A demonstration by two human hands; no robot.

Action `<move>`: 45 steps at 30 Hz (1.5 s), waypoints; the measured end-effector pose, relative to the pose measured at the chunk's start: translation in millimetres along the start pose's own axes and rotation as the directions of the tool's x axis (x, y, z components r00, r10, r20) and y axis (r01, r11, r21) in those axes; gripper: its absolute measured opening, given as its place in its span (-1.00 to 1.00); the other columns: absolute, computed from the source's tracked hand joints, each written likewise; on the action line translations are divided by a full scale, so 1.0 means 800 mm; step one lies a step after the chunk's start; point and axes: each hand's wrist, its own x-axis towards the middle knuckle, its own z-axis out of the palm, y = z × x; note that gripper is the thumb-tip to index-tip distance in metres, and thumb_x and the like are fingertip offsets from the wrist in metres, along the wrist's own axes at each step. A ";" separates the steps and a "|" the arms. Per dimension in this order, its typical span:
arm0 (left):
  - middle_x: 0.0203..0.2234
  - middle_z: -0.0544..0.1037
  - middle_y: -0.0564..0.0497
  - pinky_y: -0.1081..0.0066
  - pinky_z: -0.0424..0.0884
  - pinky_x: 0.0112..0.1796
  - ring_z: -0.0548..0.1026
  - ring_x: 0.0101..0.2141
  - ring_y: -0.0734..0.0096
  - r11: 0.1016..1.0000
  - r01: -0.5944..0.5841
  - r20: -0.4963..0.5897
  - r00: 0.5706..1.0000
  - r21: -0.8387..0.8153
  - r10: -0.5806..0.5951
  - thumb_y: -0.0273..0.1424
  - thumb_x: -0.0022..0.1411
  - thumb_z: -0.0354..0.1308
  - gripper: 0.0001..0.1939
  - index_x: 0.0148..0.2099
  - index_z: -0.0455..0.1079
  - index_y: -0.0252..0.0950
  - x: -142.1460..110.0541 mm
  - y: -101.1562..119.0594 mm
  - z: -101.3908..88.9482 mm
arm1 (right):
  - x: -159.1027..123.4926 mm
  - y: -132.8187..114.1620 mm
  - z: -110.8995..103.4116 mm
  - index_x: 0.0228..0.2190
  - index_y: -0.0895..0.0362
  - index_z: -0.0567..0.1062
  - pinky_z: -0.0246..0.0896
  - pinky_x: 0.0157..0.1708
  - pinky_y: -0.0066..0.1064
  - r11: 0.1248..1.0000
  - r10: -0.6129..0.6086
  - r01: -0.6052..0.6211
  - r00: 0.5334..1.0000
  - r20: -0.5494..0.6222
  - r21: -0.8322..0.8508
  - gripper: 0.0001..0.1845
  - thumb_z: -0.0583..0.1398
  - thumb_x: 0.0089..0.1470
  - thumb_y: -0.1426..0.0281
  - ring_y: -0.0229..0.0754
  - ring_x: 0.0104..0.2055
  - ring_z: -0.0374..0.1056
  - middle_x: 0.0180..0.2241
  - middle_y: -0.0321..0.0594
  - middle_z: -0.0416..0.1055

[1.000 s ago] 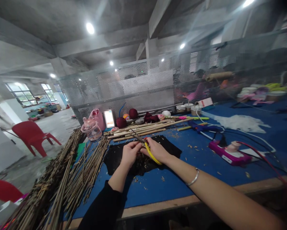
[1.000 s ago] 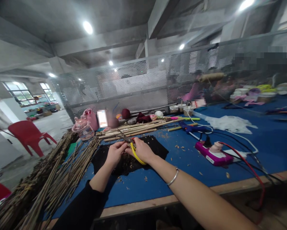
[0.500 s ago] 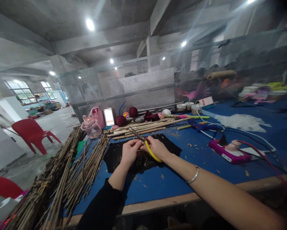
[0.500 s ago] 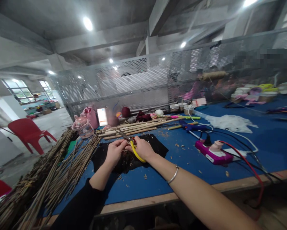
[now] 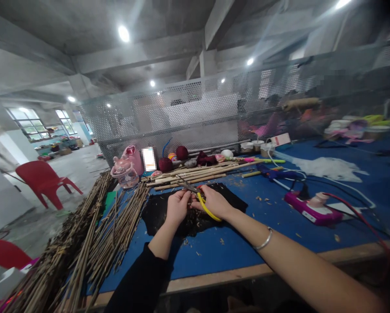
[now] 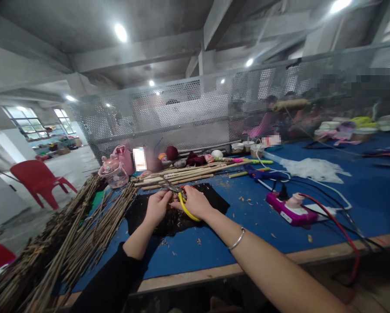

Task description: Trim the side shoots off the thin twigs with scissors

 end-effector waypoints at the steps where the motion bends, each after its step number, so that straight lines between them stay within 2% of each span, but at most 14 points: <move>1: -0.59 0.51 -0.02 0.56 0.31 -0.63 0.38 -0.65 0.53 1.000 -0.008 0.014 1.000 0.018 0.008 -0.22 0.02 0.10 -0.68 -0.45 0.45 -0.41 0.000 -0.001 0.000 | 0.000 -0.001 0.000 -0.27 0.12 0.26 0.02 -0.39 -0.46 1.000 -0.006 0.006 1.000 -0.003 0.004 -0.47 0.15 -0.16 -0.01 -0.12 -0.26 0.32 -0.30 -0.14 0.37; 5: -0.55 0.53 -0.05 0.53 0.33 -0.61 0.39 -0.63 0.50 0.996 -0.034 0.034 0.999 0.078 0.031 -0.20 0.04 0.07 -0.65 -0.37 0.47 -0.42 0.000 -0.005 0.000 | -0.001 -0.002 -0.001 -0.29 0.11 0.26 0.01 -0.45 -0.47 1.000 0.007 -0.008 1.000 0.022 0.026 -0.51 0.13 -0.12 0.00 -0.14 -0.32 0.33 -0.35 -0.18 0.39; 10: -0.41 0.55 -0.06 0.50 0.36 -0.48 0.46 -0.44 0.38 0.984 -0.094 0.019 0.996 0.152 0.092 -0.24 0.05 0.07 -0.65 -0.20 0.47 -0.35 -0.001 -0.008 0.000 | 0.000 0.000 0.000 -0.26 0.09 0.24 -0.01 -0.47 -0.49 0.998 0.015 -0.015 1.000 -0.003 0.058 -0.52 0.13 -0.11 0.01 -0.16 -0.35 0.35 -0.37 -0.21 0.40; 14: -0.43 0.55 -0.07 0.51 0.33 -0.52 0.45 -0.47 0.40 0.971 -0.079 0.018 0.997 0.224 0.077 -0.21 0.05 0.06 -0.65 -0.27 0.50 -0.37 -0.001 -0.013 0.000 | 0.001 0.002 0.000 -0.24 0.11 0.25 0.01 -0.42 -0.47 0.999 0.004 -0.003 1.000 -0.025 0.049 -0.50 0.17 -0.13 0.03 -0.16 -0.30 0.33 -0.34 -0.18 0.38; 18: -0.47 0.55 -0.05 0.52 0.32 -0.58 0.40 -0.58 0.47 0.983 -0.032 0.040 0.999 0.179 0.025 -0.21 0.03 0.07 -0.63 -0.25 0.49 -0.38 -0.001 -0.014 0.002 | 0.001 0.002 0.001 -0.27 0.14 0.26 0.02 -0.34 -0.44 0.999 -0.033 0.035 0.998 -0.062 0.024 -0.50 0.19 -0.16 0.05 -0.12 -0.23 0.29 -0.31 -0.14 0.34; 23: -0.54 0.51 0.00 0.53 0.30 -0.62 0.35 -0.65 0.54 0.992 -0.007 0.053 0.999 0.126 0.000 -0.19 0.02 0.07 -0.63 -0.26 0.48 -0.38 -0.002 -0.014 0.004 | -0.001 -0.001 0.002 -0.24 0.12 0.23 -0.03 -0.48 -0.49 0.998 0.011 -0.010 1.000 -0.008 0.068 -0.52 0.15 -0.10 0.05 -0.18 -0.37 0.32 -0.38 -0.21 0.38; 28: -0.58 0.48 0.02 0.56 0.27 -0.62 0.34 -0.64 0.55 0.984 -0.046 0.021 0.999 0.172 0.043 -0.17 0.04 0.05 -0.63 -0.37 0.48 -0.39 -0.003 -0.016 0.003 | 0.000 -0.002 -0.004 -0.34 0.09 0.25 -0.14 -0.56 -0.51 0.999 0.034 -0.034 0.999 0.001 0.004 -0.54 0.12 -0.13 -0.02 -0.17 -0.43 0.34 -0.46 -0.24 0.40; 33: -0.56 0.49 0.02 0.56 0.26 -0.64 0.33 -0.63 0.55 0.979 -0.061 0.023 0.998 0.192 0.058 -0.18 0.05 0.04 -0.64 -0.31 0.48 -0.36 -0.005 -0.010 0.003 | 0.002 0.003 -0.007 -0.41 0.08 0.27 -0.18 -0.59 -0.51 0.997 0.057 -0.057 0.998 0.008 -0.050 -0.54 0.09 -0.13 -0.05 -0.19 -0.49 0.32 -0.52 -0.25 0.40; 39: -0.52 0.50 0.02 0.55 0.30 -0.63 0.35 -0.61 0.53 0.994 0.003 0.008 1.000 0.109 -0.004 -0.18 0.05 0.05 -0.63 -0.21 0.46 -0.33 -0.007 -0.004 0.003 | 0.002 0.003 -0.008 -0.44 0.09 0.30 -0.13 -0.57 -0.51 0.998 0.051 -0.050 0.997 0.053 -0.026 -0.58 0.04 -0.06 -0.03 -0.22 -0.49 0.31 -0.49 -0.22 0.41; 45: -0.56 0.49 -0.03 0.54 0.30 -0.61 0.33 -0.65 0.55 0.996 0.031 0.033 0.999 0.080 -0.034 -0.19 0.07 0.04 -0.65 -0.41 0.45 -0.40 -0.007 -0.006 0.004 | -0.001 0.002 -0.009 -0.30 0.09 0.28 -0.03 -0.48 -0.49 0.999 0.031 -0.029 0.997 0.076 -0.032 -0.53 0.14 -0.14 0.00 -0.16 -0.38 0.34 -0.42 -0.22 0.40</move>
